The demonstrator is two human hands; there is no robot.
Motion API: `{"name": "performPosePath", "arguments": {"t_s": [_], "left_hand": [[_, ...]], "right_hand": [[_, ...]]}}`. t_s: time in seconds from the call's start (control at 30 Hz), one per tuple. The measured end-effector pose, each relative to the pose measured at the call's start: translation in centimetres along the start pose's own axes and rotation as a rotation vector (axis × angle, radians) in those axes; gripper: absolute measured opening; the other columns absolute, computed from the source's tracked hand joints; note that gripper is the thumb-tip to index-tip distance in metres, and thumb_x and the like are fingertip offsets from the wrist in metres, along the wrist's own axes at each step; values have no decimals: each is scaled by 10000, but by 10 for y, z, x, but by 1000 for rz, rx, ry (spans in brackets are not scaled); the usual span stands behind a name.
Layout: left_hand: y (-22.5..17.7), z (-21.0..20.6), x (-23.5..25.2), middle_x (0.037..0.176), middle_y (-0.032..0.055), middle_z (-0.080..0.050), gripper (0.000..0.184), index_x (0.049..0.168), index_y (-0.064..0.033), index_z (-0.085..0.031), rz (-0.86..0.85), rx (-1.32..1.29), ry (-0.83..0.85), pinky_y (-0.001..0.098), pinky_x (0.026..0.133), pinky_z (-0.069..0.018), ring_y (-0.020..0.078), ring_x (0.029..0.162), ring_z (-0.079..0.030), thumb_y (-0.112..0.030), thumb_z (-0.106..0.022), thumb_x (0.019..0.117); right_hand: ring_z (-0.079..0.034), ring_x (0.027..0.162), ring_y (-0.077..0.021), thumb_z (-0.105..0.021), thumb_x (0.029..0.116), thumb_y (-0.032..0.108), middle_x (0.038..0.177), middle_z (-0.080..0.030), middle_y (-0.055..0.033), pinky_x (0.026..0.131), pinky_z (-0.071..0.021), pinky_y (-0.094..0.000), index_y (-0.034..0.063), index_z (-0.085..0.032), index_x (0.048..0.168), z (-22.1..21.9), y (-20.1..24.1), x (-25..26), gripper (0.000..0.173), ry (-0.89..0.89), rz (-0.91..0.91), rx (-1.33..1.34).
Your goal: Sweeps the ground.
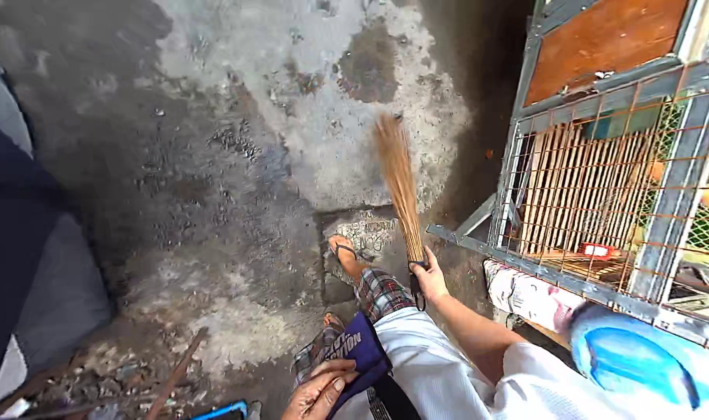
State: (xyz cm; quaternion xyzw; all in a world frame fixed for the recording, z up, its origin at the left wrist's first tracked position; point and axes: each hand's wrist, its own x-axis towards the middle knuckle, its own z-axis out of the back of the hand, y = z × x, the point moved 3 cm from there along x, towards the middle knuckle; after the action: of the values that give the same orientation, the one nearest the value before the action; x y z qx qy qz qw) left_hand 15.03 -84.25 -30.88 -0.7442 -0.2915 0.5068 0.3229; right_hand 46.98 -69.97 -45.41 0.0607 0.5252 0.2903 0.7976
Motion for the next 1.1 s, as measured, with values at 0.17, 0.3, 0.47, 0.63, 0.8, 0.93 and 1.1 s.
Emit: {"name": "performPosePath", "arguments": {"t_s": [0.17, 0.3, 0.47, 0.63, 0.8, 0.93, 1.1], "left_hand": [[-48, 16, 49, 1283, 126, -695, 331, 1102, 11, -759, 7, 123, 94, 399, 1145, -439, 201, 1285, -597, -138, -469, 1049], [-81, 30, 74, 1278, 96, -703, 326, 1100, -22, -772, -9, 188, 155, 406, 1131, -454, 186, 1271, -607, -156, -480, 1046], [-128, 67, 116, 1281, 119, -695, 313, 1085, 20, -756, -43, 175, 174, 387, 1137, -446, 188, 1270, -605, -128, -483, 1055], [-174, 123, 164, 1281, 90, -699, 321, 1095, -20, -774, -103, 235, 234, 383, 1127, -443, 167, 1259, -605, -166, -492, 1051], [-202, 178, 192, 1279, 130, -694, 327, 1100, 17, -760, -109, 195, 242, 387, 1136, -433, 195, 1272, -599, -165, -491, 1058], [-227, 203, 219, 1274, 119, -699, 315, 1084, 7, -766, -85, 183, 222, 385, 1131, -445, 188, 1267, -607, -161, -501, 1052], [-255, 209, 265, 1264, 94, -704, 332, 1107, -13, -767, -51, 187, 232, 362, 1131, -442, 154, 1251, -609, -203, -498, 1065]], "right_hand": [[-658, 933, -303, -676, 978, 214, 1200, -606, -220, 770, -578, -478, 67, -325, 1531, -17, 40, 60, 671, -151, -296, 568], [-661, 752, -259, -612, 1011, 207, 999, -638, -176, 654, -591, -410, 90, -412, 1472, -7, 105, 92, 516, 60, -291, 686], [-689, 746, -301, -518, 1056, 184, 987, -643, -188, 634, -613, -467, 182, -226, 1595, -1, 183, 81, 612, 104, -58, 889], [-634, 677, -263, -469, 1067, 348, 890, -597, -149, 593, -575, -419, 88, -455, 1280, -44, 294, 92, 336, -9, -287, 1021], [-606, 655, -190, -509, 1037, 325, 876, -576, -101, 558, -550, -320, 111, -485, 1208, -56, 371, 156, 275, 86, -323, 907], [-665, 740, -305, -574, 1026, 228, 1194, -608, -225, 628, -587, -485, 262, -164, 1641, -83, 374, 162, 740, 163, -38, 429], [-654, 651, -266, -578, 1014, 227, 973, -644, -168, 567, -589, -430, 218, -197, 1626, -144, 458, 109, 720, 619, -45, 429]]}}
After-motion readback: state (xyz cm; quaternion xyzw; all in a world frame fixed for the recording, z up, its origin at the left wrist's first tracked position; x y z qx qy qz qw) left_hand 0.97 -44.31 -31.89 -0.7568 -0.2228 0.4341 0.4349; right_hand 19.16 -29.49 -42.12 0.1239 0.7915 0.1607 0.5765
